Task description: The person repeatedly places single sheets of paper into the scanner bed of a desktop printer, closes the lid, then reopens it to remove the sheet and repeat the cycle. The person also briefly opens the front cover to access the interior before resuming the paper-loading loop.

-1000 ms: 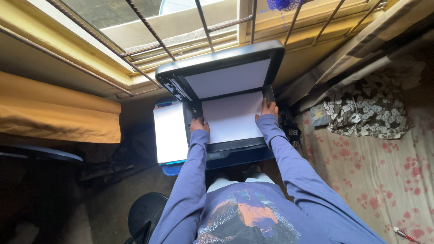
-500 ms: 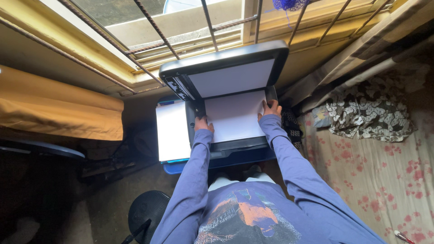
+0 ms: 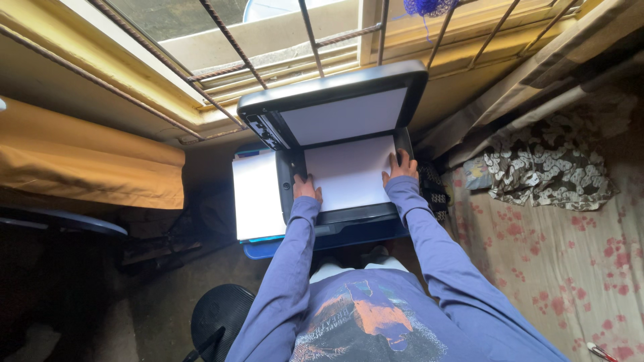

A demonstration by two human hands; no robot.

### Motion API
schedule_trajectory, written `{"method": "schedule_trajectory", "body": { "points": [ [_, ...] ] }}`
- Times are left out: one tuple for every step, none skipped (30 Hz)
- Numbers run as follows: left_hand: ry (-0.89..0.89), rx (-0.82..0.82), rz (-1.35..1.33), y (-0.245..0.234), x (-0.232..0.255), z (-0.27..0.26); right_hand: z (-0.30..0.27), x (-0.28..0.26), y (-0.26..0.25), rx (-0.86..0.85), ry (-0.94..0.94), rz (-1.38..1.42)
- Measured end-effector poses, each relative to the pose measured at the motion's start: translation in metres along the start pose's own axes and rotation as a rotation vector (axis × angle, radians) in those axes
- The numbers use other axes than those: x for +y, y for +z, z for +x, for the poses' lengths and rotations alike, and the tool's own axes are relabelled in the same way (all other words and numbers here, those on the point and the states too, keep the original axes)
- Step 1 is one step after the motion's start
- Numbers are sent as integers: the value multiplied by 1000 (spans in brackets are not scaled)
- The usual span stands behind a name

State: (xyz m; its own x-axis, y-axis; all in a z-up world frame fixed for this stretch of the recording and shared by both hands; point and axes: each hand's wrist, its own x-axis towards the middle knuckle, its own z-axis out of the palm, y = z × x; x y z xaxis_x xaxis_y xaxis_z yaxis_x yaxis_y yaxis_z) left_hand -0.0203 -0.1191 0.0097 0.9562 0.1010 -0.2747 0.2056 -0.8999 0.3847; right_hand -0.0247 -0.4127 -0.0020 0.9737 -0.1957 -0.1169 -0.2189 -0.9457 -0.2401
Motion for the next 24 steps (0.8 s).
{"method": "schedule_trajectory", "body": {
  "points": [
    [7, -1, 5, -3, 3, -5, -3, 0, 0, -26, 5, -37],
    [14, -2, 10, -5, 5, -8, -5, 0, -1, -52, 9, -73],
    [-4, -32, 28, -8, 9, -11, -6, 0, -2, -78, 15, -110],
    [-22, -62, 47, -11, 11, -15, -6, 1, -3, -97, 20, -119],
    [-43, -91, 65, -13, 13, -19, -6, 2, -4, -117, 21, -128],
    [-36, -103, 77, -15, 15, -19, -7, 2, -5, -137, 23, -137],
    [-32, -114, 90, -18, 15, -19, -7, 2, -4, -132, 14, -130],
    [-27, -125, 102, -19, 14, -20, -8, 2, -4, -126, 6, -123],
    [-23, -121, 102, -20, 13, -21, -7, 3, -5, -120, -4, -117],
    [-18, -116, 102, -21, 12, -22, -8, 4, -5, -114, -6, -122],
    [-14, -111, 101, -21, 10, -22, -8, 4, -4, -107, -9, -127],
    [-14, -106, 97, -20, 9, -21, -7, 4, -4, -100, -12, -132],
    [-15, -103, 92, -19, 7, -22, -8, 4, -3, -104, -11, -133],
    [-17, -101, 87, -18, 6, -22, -8, 3, -3, -107, -10, -134],
    [-14, -99, 91, -17, 5, -22, -8, 4, -3, -110, -9, -136],
    [-11, -97, 95, -17, 5, -22, -9, 4, -4, -107, -12, -134],
    [-7, -94, 100, -17, 5, -21, -8, 4, -5, -102, -15, -131],
    [-13, -99, 92, -17, 5, -22, -8, 3, -5, -97, -17, -128],
    [-19, -105, 85, -17, 5, -23, -9, 3, -7, -99, -20, -124],
    [-25, -111, 79, -18, 5, -25, -9, 3, -8, -100, -23, -119],
    [-21, -108, 85, -19, 5, -26, -10, 3, -9, -102, -24, -114],
    [-17, -104, 91, -19, 6, -27, -10, 2, -11, -115, -21, -120],
    [-11, -101, 98, -20, 7, -28, -9, 2, -12, -128, -16, -124],
    [-13, -109, 98, -22, 7, -28, -9, 1, -13, -140, -11, -129]
  ]
}}
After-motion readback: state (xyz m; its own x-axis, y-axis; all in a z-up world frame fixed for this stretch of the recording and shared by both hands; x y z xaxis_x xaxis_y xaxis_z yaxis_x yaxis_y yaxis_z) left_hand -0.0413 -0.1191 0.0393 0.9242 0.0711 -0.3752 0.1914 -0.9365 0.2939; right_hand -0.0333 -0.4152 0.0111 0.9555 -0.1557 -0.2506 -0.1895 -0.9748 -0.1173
